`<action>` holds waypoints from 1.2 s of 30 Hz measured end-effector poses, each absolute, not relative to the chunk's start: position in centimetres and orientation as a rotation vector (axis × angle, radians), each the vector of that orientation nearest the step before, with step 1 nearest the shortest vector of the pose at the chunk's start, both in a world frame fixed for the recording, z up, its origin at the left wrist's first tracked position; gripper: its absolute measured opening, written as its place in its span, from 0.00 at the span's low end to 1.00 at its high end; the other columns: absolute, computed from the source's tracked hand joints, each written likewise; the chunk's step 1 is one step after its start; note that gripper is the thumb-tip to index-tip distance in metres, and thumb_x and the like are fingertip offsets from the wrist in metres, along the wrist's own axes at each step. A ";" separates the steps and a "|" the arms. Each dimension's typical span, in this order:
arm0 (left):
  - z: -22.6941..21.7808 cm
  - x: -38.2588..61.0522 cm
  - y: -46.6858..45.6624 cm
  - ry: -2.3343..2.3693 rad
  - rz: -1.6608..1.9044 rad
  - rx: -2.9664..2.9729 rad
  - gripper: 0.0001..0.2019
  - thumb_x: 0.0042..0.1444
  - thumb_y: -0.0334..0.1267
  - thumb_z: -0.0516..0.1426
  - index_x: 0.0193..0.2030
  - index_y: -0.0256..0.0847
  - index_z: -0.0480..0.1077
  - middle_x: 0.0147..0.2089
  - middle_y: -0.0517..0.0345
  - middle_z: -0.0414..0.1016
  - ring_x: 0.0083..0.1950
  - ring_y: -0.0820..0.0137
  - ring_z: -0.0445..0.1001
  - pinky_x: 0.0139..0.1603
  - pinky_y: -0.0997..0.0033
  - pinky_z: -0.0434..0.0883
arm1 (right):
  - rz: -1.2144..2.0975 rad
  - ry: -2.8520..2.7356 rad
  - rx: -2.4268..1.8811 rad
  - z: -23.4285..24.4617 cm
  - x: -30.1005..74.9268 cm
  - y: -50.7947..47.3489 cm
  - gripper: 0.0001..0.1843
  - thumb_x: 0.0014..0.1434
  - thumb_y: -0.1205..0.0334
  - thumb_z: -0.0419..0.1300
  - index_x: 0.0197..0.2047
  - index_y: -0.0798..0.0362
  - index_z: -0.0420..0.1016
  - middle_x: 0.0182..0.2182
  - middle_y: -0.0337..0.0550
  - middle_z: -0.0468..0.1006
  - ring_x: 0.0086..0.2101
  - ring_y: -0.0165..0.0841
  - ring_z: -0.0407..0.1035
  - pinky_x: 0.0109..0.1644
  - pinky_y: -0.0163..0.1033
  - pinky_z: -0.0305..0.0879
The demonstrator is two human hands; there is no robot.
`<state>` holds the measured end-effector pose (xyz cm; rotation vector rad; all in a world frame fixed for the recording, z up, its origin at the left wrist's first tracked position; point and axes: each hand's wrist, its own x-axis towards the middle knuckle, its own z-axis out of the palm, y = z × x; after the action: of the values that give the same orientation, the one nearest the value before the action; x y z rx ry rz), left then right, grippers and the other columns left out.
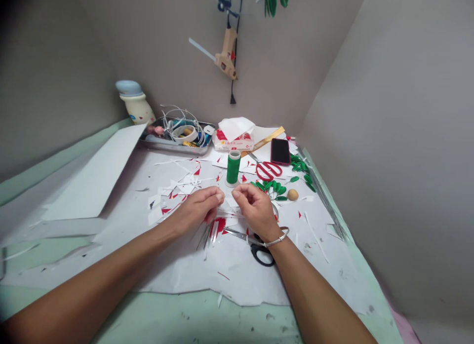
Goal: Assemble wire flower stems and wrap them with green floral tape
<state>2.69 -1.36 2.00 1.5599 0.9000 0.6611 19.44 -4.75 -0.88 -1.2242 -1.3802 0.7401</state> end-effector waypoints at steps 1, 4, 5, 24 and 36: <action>2.0 2.7 -1.4 0.901 0.653 1.561 0.12 0.56 0.42 0.51 0.25 0.41 0.61 0.15 0.65 0.61 0.18 0.75 0.58 0.23 0.74 0.56 | 0.736 -1.385 -1.222 -0.9 19.4 -4.8 0.11 0.58 0.53 0.58 0.33 0.53 0.70 0.19 0.32 0.63 0.18 0.24 0.54 0.21 0.31 0.52; 1.9 2.8 -1.6 0.889 0.613 1.566 0.12 0.57 0.42 0.50 0.25 0.41 0.59 0.14 0.64 0.62 0.17 0.75 0.58 0.22 0.75 0.56 | 0.736 -1.396 -1.206 -0.9 19.4 -4.8 0.11 0.58 0.54 0.57 0.33 0.53 0.71 0.19 0.32 0.62 0.19 0.24 0.54 0.22 0.31 0.52; 1.9 2.8 -1.6 0.879 0.598 1.563 0.12 0.58 0.43 0.49 0.25 0.41 0.59 0.13 0.64 0.62 0.16 0.76 0.58 0.21 0.75 0.56 | 0.738 -1.396 -1.204 -0.9 19.4 -4.8 0.11 0.59 0.54 0.57 0.33 0.53 0.71 0.19 0.32 0.62 0.19 0.24 0.54 0.22 0.31 0.52; 1.1 3.0 -1.3 0.701 0.512 1.317 0.12 0.58 0.41 0.47 0.26 0.40 0.58 0.17 0.65 0.61 0.14 0.78 0.62 0.15 0.79 0.57 | 0.755 -1.371 -1.248 -0.9 19.3 -4.7 0.12 0.58 0.52 0.57 0.33 0.53 0.71 0.18 0.32 0.62 0.17 0.24 0.54 0.20 0.30 0.52; 1.8 3.2 -1.4 0.719 0.618 1.150 0.10 0.56 0.41 0.51 0.30 0.37 0.65 0.21 0.67 0.58 0.15 0.81 0.62 0.14 0.81 0.54 | 0.751 -1.339 -1.269 -1.0 19.3 -4.7 0.12 0.58 0.52 0.57 0.33 0.54 0.70 0.18 0.31 0.62 0.17 0.22 0.52 0.19 0.29 0.49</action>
<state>3.16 -1.45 1.76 1.1498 0.7195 0.6178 19.28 -4.68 -1.01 -1.2686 -1.3388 0.7509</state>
